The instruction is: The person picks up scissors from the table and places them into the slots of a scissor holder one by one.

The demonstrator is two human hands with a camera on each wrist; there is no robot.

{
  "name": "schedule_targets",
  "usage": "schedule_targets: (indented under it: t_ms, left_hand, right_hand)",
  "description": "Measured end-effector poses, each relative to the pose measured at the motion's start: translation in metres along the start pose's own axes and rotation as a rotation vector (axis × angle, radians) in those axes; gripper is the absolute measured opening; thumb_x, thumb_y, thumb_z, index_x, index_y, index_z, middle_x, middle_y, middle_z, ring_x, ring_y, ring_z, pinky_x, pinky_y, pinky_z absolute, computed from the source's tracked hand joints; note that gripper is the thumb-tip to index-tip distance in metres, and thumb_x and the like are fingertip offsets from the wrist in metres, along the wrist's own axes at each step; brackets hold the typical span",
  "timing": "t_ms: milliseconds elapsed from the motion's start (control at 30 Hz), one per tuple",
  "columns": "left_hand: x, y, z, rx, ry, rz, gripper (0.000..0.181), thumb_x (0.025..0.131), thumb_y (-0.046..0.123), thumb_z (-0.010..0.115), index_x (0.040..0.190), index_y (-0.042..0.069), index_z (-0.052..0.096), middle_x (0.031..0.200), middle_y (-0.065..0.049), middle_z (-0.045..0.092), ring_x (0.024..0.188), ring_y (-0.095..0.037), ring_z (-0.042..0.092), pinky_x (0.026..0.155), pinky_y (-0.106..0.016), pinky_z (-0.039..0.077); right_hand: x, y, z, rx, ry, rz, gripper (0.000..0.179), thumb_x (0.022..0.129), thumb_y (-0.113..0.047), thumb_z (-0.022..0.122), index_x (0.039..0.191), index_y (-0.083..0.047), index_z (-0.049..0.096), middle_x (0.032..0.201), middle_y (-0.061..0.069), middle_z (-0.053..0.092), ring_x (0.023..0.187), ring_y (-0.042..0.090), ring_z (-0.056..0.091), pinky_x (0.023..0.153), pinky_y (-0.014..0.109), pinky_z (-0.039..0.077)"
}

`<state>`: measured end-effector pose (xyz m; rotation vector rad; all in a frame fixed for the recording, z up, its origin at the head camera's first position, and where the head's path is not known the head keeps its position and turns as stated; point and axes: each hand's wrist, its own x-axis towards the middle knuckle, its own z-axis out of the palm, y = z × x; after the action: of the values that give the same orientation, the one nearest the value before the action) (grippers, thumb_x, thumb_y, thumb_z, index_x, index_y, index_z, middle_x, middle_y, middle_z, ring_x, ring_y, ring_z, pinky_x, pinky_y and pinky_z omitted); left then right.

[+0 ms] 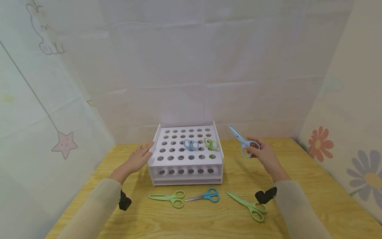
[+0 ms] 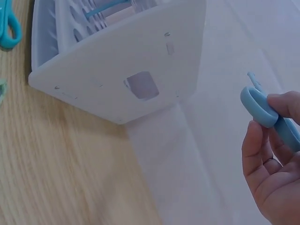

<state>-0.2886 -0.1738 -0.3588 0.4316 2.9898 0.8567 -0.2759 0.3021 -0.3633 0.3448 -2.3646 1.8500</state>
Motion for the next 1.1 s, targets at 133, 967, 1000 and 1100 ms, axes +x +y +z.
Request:
schedule_targets:
  t_ms: [133, 967, 1000, 1100]
  left_hand:
    - [0.001, 0.0, 0.001, 0.007, -0.006, -0.003, 0.052, 0.098, 0.033, 0.025, 0.149, 0.021, 0.018, 0.151, -0.012, 0.017, 0.137, -0.036, -0.001, 0.1, -0.064, -0.002]
    - [0.002, -0.001, 0.0, 0.019, -0.009, 0.004, 0.052, 0.099, 0.034, 0.024, 0.149, 0.022, 0.018, 0.151, -0.012, 0.017, 0.136, -0.037, -0.001, 0.1, -0.063, -0.003]
    - [0.002, -0.001, 0.001, 0.018, -0.008, 0.003, 0.052, 0.099, 0.034, 0.025, 0.149, 0.021, 0.018, 0.151, -0.012, 0.017, 0.136, -0.037, 0.0, 0.1, -0.063, -0.004]
    - [0.002, -0.002, 0.002, 0.02, -0.003, -0.001, 0.052, 0.098, 0.034, 0.025, 0.149, 0.021, 0.018, 0.151, -0.012, 0.017, 0.136, -0.037, 0.0, 0.101, -0.062, -0.003]
  right_hand:
    - [0.004, -0.008, 0.002, 0.026, 0.009, -0.008, 0.045, 0.09, -0.02, 0.059, 0.131, -0.012, 0.044, 0.1, -0.001, 0.054, 0.081, 0.011, 0.057, 0.068, 0.025, 0.05]
    - [0.026, -0.042, 0.023, 0.054, -0.003, -0.045, 0.058, 0.089, -0.02, 0.061, 0.139, -0.002, 0.036, 0.103, 0.004, 0.056, 0.08, 0.014, 0.058, 0.069, 0.024, 0.049]
    - [0.027, -0.043, 0.024, 0.076, -0.006, -0.051, 0.057, 0.089, -0.018, 0.061, 0.138, -0.002, 0.037, 0.102, 0.004, 0.056, 0.08, 0.014, 0.058, 0.069, 0.024, 0.049]
    - [0.031, -0.045, 0.03, 0.128, -0.01, -0.076, 0.054, 0.089, -0.014, 0.061, 0.136, 0.0, 0.039, 0.099, 0.005, 0.057, 0.077, 0.013, 0.057, 0.066, 0.024, 0.049]
